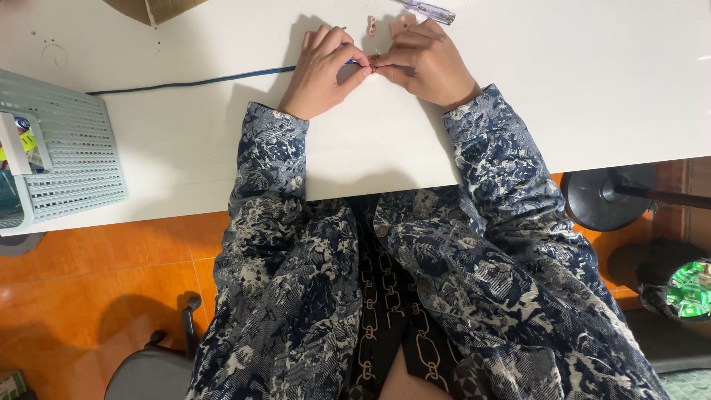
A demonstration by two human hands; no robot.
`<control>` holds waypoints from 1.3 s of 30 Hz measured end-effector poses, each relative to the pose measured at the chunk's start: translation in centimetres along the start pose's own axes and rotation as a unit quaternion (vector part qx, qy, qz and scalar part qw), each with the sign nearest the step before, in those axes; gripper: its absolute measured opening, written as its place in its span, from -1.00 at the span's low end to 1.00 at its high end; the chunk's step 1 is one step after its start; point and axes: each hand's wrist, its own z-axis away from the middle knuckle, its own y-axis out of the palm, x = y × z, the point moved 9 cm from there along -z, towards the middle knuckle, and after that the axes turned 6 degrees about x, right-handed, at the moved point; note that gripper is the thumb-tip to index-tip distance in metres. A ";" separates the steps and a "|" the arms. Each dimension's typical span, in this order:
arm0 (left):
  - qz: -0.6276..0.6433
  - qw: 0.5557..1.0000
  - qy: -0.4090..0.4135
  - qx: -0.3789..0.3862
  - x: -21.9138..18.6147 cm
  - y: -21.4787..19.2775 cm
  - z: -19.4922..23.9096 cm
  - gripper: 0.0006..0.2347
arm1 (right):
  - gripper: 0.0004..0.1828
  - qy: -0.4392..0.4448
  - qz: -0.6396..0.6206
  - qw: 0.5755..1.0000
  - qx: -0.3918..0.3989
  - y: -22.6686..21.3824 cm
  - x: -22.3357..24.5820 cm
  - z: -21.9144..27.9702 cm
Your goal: Attaching small plastic connectors to a wire using a screwdriver
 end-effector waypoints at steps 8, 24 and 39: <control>0.015 0.999 -0.003 0.043 -0.2 -0.2 0.1 -0.85 | -0.89 0.026 -0.058 0.997 0.054 0.0 -0.4 0.0; 0.053 0.997 0.002 0.052 0.1 0.3 0.1 -0.88 | -0.86 0.039 -0.082 0.992 0.091 -0.2 0.0 -0.4; 0.061 0.997 -0.010 0.053 -0.2 0.1 0.0 -0.83 | -0.84 0.057 -0.094 0.989 0.098 -0.3 -0.5 -0.4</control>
